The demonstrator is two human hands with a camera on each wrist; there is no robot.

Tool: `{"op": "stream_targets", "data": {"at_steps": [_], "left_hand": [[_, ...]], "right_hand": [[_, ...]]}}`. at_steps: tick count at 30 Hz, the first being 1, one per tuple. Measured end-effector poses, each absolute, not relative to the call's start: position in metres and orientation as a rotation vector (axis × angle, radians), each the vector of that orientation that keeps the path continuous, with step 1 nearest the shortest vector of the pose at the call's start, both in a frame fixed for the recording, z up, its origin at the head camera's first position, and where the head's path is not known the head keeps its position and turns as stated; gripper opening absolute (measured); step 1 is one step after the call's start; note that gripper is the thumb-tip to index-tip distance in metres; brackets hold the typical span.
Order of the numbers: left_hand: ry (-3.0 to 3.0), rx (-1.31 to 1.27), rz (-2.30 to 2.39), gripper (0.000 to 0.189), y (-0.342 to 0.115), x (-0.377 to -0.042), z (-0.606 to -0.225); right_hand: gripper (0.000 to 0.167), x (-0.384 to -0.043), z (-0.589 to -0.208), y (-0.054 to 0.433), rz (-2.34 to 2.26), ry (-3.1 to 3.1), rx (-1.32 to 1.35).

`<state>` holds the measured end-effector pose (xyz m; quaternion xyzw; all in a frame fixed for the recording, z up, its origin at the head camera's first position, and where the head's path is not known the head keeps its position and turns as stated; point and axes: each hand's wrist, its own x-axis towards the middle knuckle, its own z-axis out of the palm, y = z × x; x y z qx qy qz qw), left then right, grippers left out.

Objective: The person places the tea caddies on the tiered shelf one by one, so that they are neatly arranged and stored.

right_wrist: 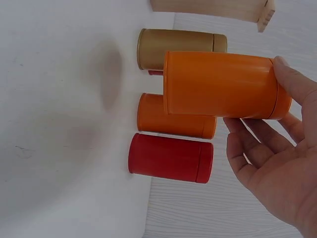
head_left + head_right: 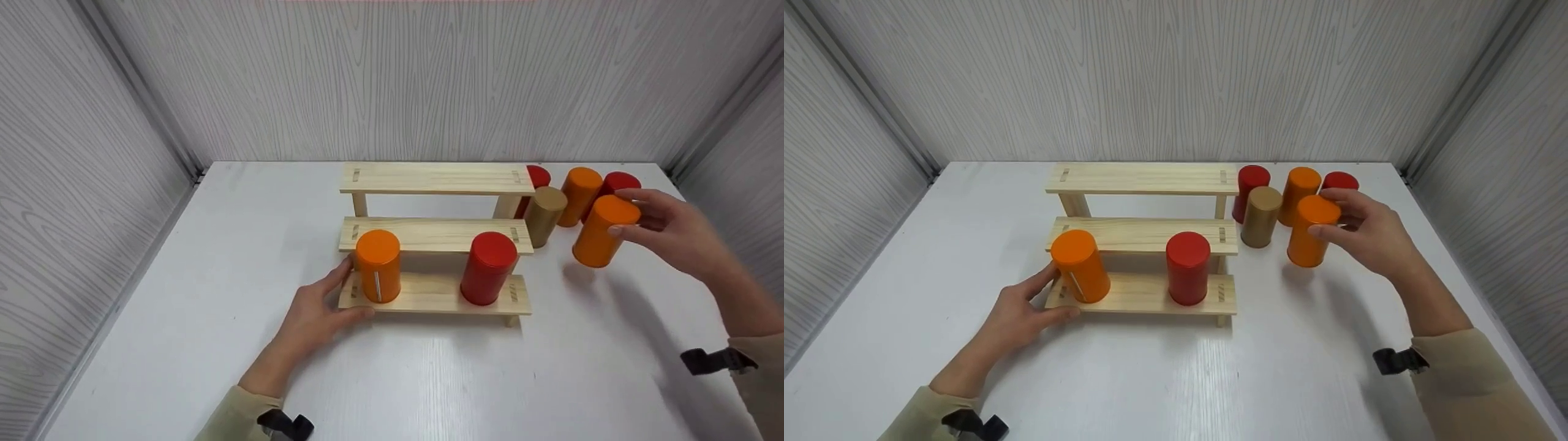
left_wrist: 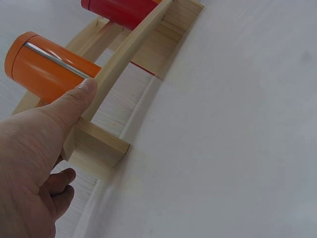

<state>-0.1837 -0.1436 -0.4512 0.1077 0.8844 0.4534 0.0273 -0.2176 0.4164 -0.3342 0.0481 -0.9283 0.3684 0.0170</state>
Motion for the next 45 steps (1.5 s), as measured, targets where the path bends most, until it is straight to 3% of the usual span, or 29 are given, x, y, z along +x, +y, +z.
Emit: {"op": "stream_targets", "data": {"at_steps": [23, 45], "left_hand": [[2.752, 0.379, 1.397, 0.107, -0.145, -0.184, -0.452], [2.766, 0.374, 1.402, 0.109, -0.149, -0.184, -0.452]], "right_hand": [[0.057, -0.195, -0.282, 0.370, 1.040, -2.730, 0.400], [0.064, -0.219, -0.243, 0.300, 1.233, -2.644, 0.676]]}}
